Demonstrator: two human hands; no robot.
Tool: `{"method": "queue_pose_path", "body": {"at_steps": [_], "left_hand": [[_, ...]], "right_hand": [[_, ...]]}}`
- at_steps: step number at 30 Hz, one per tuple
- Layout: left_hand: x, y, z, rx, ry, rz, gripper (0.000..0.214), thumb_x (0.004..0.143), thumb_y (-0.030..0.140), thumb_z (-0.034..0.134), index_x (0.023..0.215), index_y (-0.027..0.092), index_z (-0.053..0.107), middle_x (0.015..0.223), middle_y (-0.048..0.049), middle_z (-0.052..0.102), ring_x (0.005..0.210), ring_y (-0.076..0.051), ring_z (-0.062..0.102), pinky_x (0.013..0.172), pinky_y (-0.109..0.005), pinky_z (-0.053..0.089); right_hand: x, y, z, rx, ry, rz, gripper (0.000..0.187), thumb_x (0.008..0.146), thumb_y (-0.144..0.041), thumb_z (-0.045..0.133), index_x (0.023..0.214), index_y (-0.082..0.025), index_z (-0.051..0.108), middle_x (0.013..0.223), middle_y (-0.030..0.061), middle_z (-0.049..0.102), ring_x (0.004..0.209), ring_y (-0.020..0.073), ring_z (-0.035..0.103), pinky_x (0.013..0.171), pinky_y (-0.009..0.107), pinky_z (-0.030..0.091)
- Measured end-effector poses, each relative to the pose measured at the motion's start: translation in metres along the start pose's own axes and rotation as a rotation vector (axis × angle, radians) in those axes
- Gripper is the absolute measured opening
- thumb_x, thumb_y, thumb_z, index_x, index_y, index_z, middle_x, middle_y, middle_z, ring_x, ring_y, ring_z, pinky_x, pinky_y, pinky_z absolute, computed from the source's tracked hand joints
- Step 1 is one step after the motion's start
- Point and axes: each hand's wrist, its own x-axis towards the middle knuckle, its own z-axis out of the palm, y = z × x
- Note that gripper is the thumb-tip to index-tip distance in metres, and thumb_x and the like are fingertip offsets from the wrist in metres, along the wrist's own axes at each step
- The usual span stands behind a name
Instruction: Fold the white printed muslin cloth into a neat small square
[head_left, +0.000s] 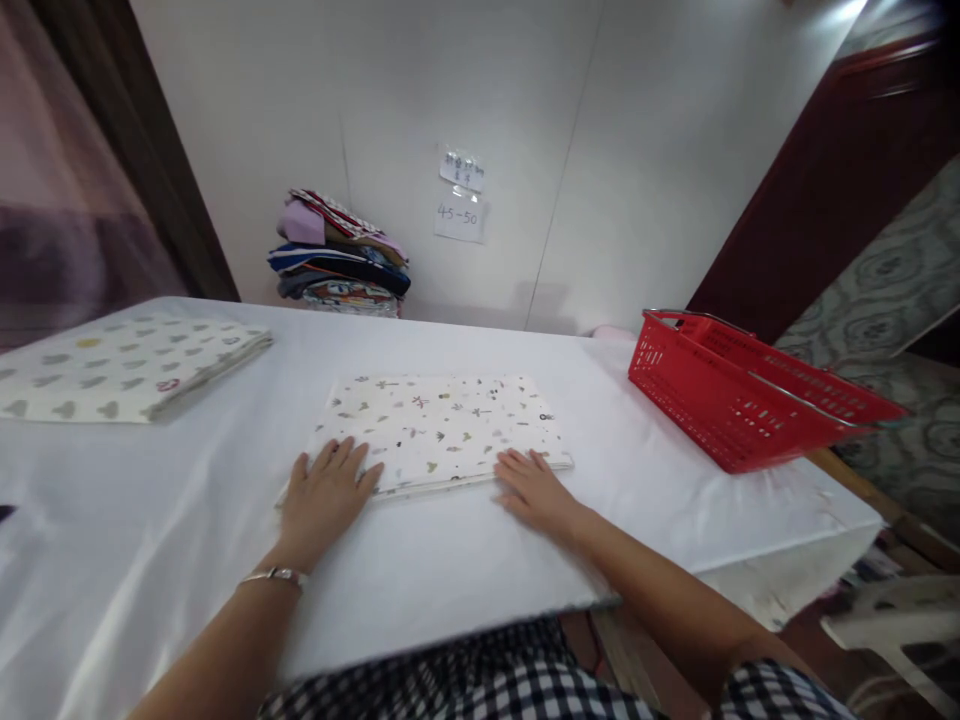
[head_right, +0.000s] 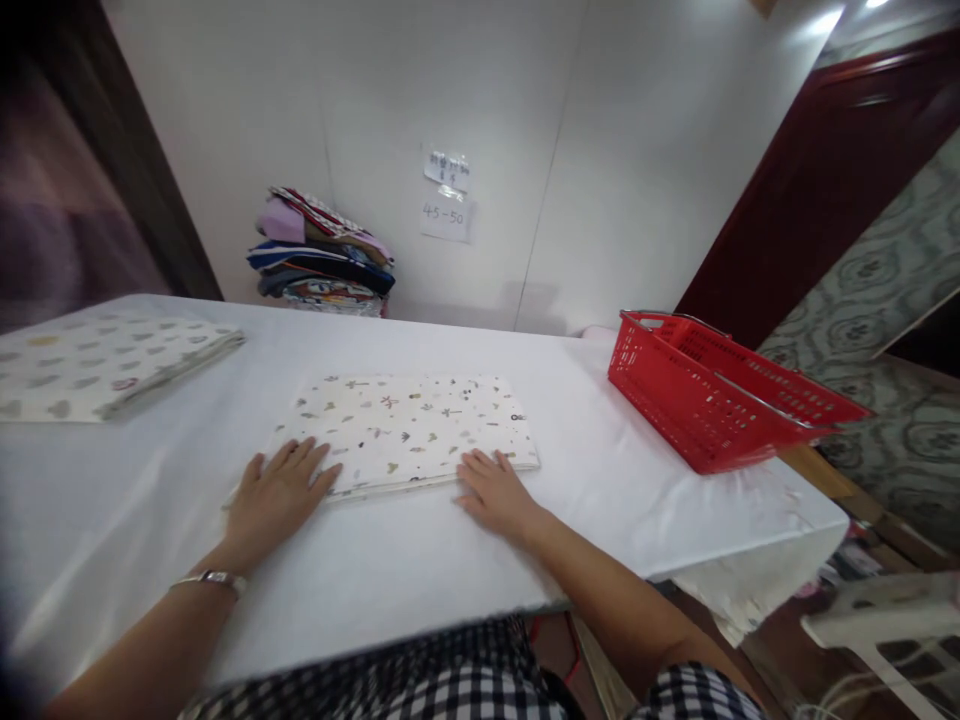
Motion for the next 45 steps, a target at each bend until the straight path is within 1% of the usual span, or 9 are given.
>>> {"method": "queue_pose_path", "body": {"at_steps": [3,5,8,10,13,25,31,37,45], "left_hand": [[0.001,0.000,-0.001,-0.043,-0.001,-0.010,0.044,0.085,0.042,0.039,0.122,0.021,0.053,0.137,-0.0120,0.046,0.132,-0.031,0.031,0.107,-0.055,0.016],[0.001,0.000,0.000,-0.038,-0.001,-0.015,0.045,0.086,0.043,0.037,0.122,0.021,0.052,0.137,-0.0114,0.046,0.132,-0.030,0.031,0.107,-0.055,0.016],[0.000,0.001,0.000,-0.011,-0.006,-0.021,0.046,0.086,0.044,0.034,0.123,0.022,0.051,0.138,-0.0099,0.045,0.132,-0.029,0.031,0.107,-0.054,0.017],[0.000,0.001,0.001,0.011,-0.012,-0.021,0.049,0.087,0.045,0.032,0.125,0.020,0.050,0.139,-0.0095,0.044,0.132,-0.029,0.030,0.108,-0.053,0.017],[0.000,0.001,0.000,0.035,-0.021,-0.024,0.050,0.087,0.045,0.031,0.126,0.019,0.049,0.139,-0.0090,0.044,0.132,-0.028,0.030,0.108,-0.052,0.017],[0.000,0.002,0.000,0.023,-0.018,-0.016,0.051,0.088,0.044,0.029,0.126,0.017,0.049,0.139,-0.0098,0.044,0.132,-0.029,0.029,0.107,-0.052,0.016],[-0.001,0.004,-0.002,0.022,-0.033,-0.035,0.051,0.087,0.046,0.028,0.125,0.019,0.050,0.139,-0.0089,0.044,0.132,-0.027,0.029,0.108,-0.051,0.015],[-0.001,0.002,0.002,0.017,-0.012,-0.029,0.049,0.087,0.045,0.030,0.124,0.020,0.051,0.138,-0.0088,0.045,0.132,-0.028,0.030,0.108,-0.051,0.016],[-0.001,0.001,0.005,0.004,0.005,-0.030,0.049,0.088,0.045,0.031,0.124,0.019,0.052,0.137,-0.0096,0.046,0.131,-0.029,0.032,0.108,-0.051,0.018]], "right_hand": [[-0.017,0.034,-0.009,0.058,0.227,0.214,0.036,0.088,-0.032,0.043,0.119,-0.020,0.057,0.132,0.0090,0.051,0.127,0.0220,0.039,0.105,0.044,0.028],[-0.027,0.058,-0.017,0.143,0.353,0.433,0.031,0.086,-0.031,0.043,0.106,-0.018,0.063,0.117,0.0087,0.061,0.112,0.0206,0.053,0.094,0.036,0.039],[-0.034,0.081,-0.026,0.321,0.281,0.730,0.025,0.083,-0.033,0.045,0.086,-0.018,0.065,0.083,0.0044,0.068,0.077,0.0161,0.062,0.069,0.026,0.046],[-0.034,0.087,-0.028,0.394,0.179,0.802,0.028,0.083,-0.038,0.046,0.074,-0.017,0.062,0.062,0.0014,0.063,0.057,0.0132,0.057,0.054,0.023,0.042],[-0.026,0.087,-0.028,0.417,0.134,0.818,0.031,0.081,-0.043,0.048,0.068,-0.017,0.057,0.051,-0.0012,0.056,0.045,0.0105,0.051,0.046,0.021,0.035],[-0.007,0.088,-0.042,0.416,0.051,0.805,0.020,0.067,-0.032,0.063,0.057,-0.017,0.054,0.040,-0.0057,0.044,0.042,0.0078,0.040,0.046,0.021,0.028],[-0.003,0.090,-0.044,0.451,0.139,0.830,0.016,0.068,-0.032,0.058,0.067,-0.016,0.057,0.045,-0.0068,0.043,0.045,0.0075,0.039,0.047,0.020,0.029],[-0.006,0.096,-0.030,0.403,0.063,0.875,0.022,0.069,-0.035,0.060,0.060,-0.017,0.054,0.043,-0.0054,0.044,0.042,0.0083,0.040,0.045,0.021,0.029],[-0.004,0.095,-0.036,0.226,-0.042,0.851,0.032,0.072,-0.041,0.058,0.051,-0.017,0.054,0.040,-0.0003,0.048,0.046,0.0131,0.048,0.051,0.024,0.032]]}}
